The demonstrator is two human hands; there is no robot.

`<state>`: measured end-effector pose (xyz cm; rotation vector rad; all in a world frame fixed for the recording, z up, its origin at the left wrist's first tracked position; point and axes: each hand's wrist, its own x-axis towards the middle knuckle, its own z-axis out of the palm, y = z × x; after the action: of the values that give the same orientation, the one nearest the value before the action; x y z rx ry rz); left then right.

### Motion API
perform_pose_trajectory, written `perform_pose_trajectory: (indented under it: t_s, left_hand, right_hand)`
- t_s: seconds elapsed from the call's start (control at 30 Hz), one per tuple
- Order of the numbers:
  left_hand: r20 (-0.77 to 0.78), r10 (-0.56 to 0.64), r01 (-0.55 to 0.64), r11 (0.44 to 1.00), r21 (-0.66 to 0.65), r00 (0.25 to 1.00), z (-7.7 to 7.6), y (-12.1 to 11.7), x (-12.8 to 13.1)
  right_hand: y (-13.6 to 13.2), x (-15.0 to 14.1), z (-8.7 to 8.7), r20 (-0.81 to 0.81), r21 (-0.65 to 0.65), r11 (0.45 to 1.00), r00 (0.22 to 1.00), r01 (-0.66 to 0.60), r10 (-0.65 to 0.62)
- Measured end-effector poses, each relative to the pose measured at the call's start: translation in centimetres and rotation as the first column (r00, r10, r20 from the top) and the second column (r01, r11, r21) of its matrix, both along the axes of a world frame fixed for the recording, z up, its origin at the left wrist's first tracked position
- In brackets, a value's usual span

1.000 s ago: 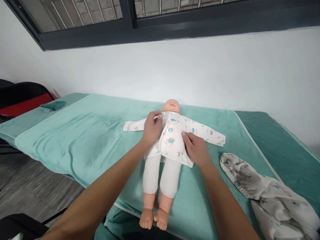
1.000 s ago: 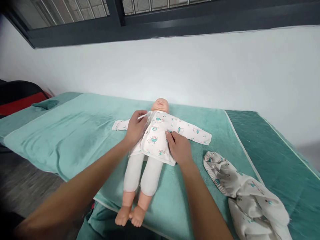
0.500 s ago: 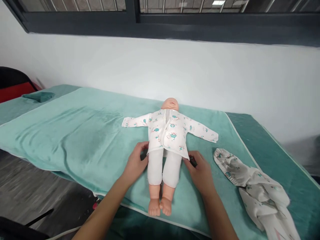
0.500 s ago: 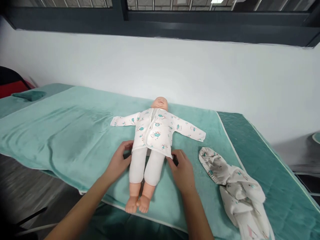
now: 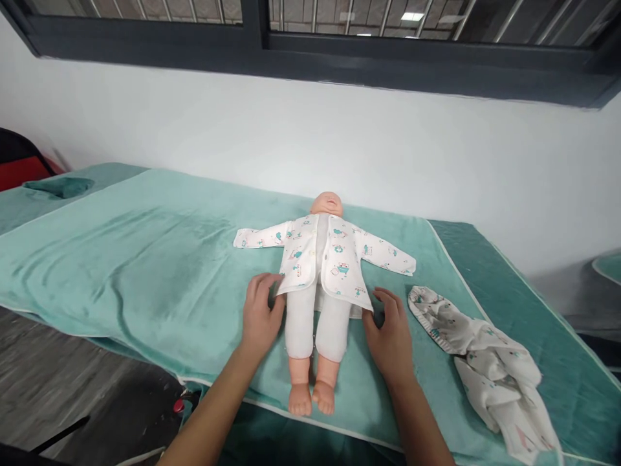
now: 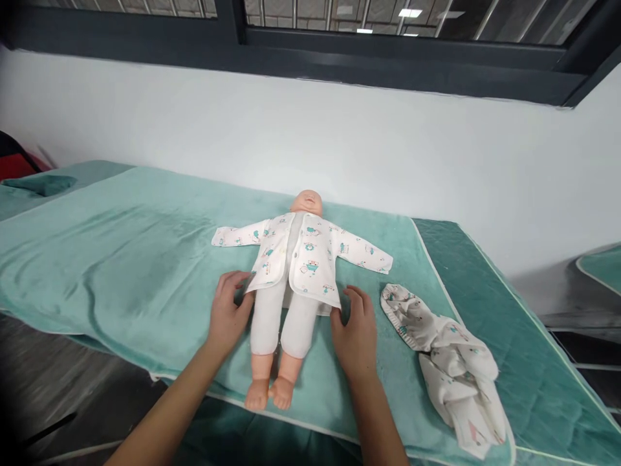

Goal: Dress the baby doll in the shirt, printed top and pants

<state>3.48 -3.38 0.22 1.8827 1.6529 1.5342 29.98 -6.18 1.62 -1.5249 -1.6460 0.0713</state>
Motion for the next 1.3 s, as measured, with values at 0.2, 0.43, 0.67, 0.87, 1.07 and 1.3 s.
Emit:
perform_pose_trajectory:
  t_s: [0.2,0.43,0.67,0.87,1.07,1.3]
  left_hand:
    - [-0.117,-0.058,0.074,0.988,0.133,0.991,0.5,0.5,0.6]
    - [-0.213,-0.134,0.196,0.932,0.304,0.968,1.6,0.6,1.3]
    - [-0.071,-0.202,0.212,0.957,0.197,0.977,1.9,0.0,1.1]
    - [0.182,-0.114,0.12,0.992,-0.022,0.977,1.5,0.1,0.9]
    - [0.024,0.069,-0.067,0.995,-0.079,0.997,0.8,5.2,-1.4]
    - [-0.333,0.205,-0.283,0.937,-0.207,0.92,1.1,11.1,-4.4]
  right_hand:
    - [-0.1,-0.4,0.1,0.043,0.014,0.985,0.984,-0.172,0.171]
    - [-0.2,-0.2,0.2,-0.032,0.039,0.976,0.976,-0.215,0.217]
    - [-0.6,-0.3,0.9,-0.096,-0.011,0.989,0.984,-0.15,0.148]
    - [-0.3,-0.2,0.5,-0.105,-0.023,0.997,0.992,-0.073,0.07]
    - [-0.3,-0.2,1.6,-0.275,0.06,0.987,0.948,-0.151,0.162]
    - [7.0,-4.1,7.6,-0.18,0.053,0.961,0.944,-0.273,0.278]
